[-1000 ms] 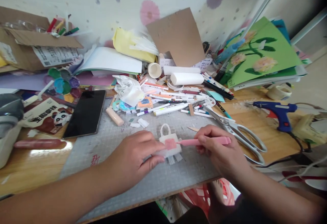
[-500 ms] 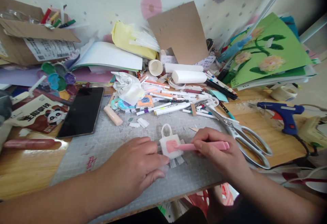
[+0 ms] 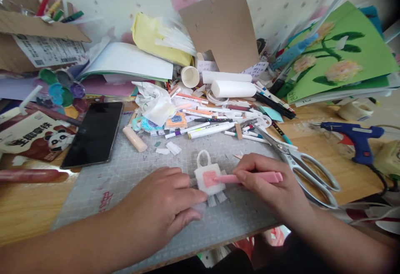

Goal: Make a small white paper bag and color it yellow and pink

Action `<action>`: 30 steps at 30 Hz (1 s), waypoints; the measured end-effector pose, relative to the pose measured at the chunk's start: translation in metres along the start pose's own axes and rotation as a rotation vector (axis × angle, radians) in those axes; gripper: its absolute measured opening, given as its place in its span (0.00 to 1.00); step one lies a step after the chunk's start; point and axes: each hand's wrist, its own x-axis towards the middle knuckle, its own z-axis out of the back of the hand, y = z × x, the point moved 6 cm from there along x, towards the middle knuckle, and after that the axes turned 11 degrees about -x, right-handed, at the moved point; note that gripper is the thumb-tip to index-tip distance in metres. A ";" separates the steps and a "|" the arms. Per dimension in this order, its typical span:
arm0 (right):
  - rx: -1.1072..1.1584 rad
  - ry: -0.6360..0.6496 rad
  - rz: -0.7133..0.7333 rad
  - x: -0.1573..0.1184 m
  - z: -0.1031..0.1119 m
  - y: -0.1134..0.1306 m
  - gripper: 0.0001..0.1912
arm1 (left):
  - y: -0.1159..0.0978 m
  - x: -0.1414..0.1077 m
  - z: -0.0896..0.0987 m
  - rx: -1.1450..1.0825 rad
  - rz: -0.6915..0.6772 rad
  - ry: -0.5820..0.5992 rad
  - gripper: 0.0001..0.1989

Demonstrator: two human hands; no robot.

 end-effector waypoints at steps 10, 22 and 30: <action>0.605 -0.066 -0.126 0.004 -0.002 -0.016 0.07 | 0.004 -0.004 0.017 -0.176 -0.002 -0.303 0.10; 0.509 0.104 -0.057 0.000 -0.017 0.004 0.08 | 0.007 -0.003 0.017 -0.360 0.138 -0.285 0.11; 0.488 0.136 -0.025 -0.002 -0.028 0.016 0.08 | -0.004 -0.005 0.023 -0.278 -0.005 -0.390 0.14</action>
